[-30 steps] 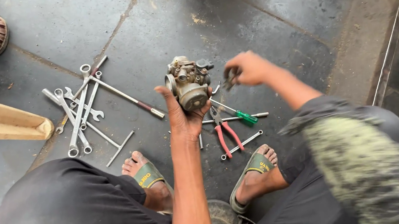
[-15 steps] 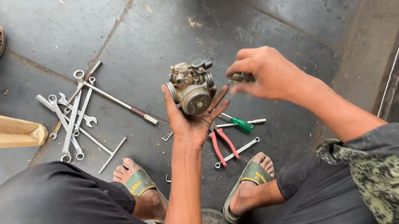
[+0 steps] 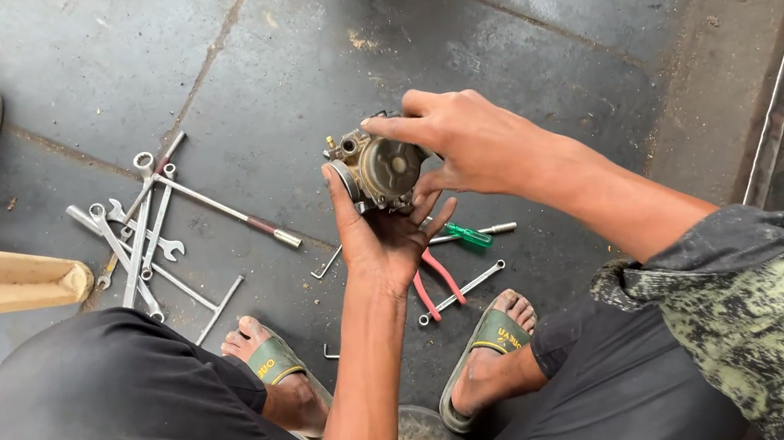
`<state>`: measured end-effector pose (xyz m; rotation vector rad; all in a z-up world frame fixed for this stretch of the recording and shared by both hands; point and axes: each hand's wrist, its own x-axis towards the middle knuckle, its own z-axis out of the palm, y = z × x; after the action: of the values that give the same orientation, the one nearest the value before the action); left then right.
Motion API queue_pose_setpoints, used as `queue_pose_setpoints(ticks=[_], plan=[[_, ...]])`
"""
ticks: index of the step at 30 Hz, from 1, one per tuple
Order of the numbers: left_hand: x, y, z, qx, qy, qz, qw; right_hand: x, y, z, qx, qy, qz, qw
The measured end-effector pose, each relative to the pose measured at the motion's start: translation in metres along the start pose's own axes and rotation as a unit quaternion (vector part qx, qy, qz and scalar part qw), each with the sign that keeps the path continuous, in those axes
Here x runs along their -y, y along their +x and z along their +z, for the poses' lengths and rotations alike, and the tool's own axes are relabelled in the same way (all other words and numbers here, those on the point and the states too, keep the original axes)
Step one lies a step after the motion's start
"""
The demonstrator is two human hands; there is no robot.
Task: Dismantling and cleaning a motorcycle carburetor using a screwdriver and various tools.
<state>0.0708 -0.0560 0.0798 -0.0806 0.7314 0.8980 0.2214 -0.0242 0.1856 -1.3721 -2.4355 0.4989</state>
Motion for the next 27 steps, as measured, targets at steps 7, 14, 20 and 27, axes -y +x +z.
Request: queue_pose_setpoints(ticks=[7, 14, 20, 27], plan=[[0.002, 0.006, -0.01, 0.023, 0.054, 0.001, 0.998, -0.001, 0.001, 0.016, 0.037, -0.026, 0.033, 0.998], [0.006, 0.03, -0.057, -0.127, 0.157, 0.024, 0.979, -0.002, 0.0, 0.017, 0.04, -0.061, 0.059, 0.996], [-0.051, -0.001, -0.05, 0.068, 0.565, 0.389, 0.725, 0.001, 0.001, -0.004, 0.09, -0.072, 0.098, 0.988], [-0.025, -0.019, -0.022, 0.079, 0.628, 0.465, 0.619, 0.014, -0.003, -0.01, 0.124, -0.034, 0.07, 0.989]])
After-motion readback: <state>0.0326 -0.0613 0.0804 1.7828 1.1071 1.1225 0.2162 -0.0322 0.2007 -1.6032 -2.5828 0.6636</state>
